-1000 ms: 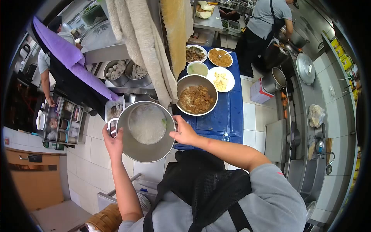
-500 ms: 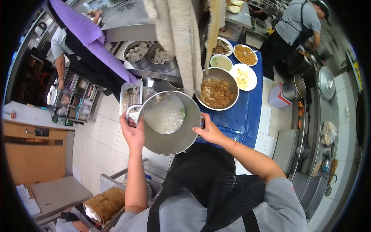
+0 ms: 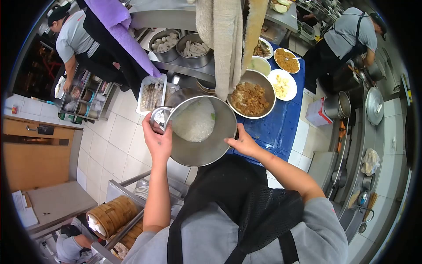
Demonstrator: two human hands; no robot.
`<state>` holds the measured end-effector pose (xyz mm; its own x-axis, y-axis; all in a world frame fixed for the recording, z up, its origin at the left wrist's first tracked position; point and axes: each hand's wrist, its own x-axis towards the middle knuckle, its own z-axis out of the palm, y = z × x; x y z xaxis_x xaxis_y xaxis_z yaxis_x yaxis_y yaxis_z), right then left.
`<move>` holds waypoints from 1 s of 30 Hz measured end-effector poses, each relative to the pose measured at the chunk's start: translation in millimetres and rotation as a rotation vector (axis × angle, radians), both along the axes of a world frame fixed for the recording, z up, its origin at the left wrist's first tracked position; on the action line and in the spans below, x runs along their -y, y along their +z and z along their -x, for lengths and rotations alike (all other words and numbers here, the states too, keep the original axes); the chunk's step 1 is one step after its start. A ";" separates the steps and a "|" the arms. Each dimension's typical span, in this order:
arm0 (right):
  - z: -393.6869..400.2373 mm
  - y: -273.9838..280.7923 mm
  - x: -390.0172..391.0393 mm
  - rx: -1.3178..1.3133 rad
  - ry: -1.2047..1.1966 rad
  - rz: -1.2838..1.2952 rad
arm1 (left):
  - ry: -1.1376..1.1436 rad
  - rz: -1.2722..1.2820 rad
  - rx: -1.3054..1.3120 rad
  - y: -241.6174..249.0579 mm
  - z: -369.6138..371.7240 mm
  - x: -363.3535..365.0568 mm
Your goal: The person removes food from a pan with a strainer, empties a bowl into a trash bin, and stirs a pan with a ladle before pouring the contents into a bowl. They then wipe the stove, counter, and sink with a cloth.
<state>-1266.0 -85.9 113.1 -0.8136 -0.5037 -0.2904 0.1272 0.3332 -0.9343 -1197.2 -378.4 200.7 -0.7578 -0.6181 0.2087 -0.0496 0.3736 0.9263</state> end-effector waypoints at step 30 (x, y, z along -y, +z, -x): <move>-69.9 -58.8 -140.2 0.190 0.017 -0.559 | -0.125 0.027 0.370 -58.6 125.4 147.4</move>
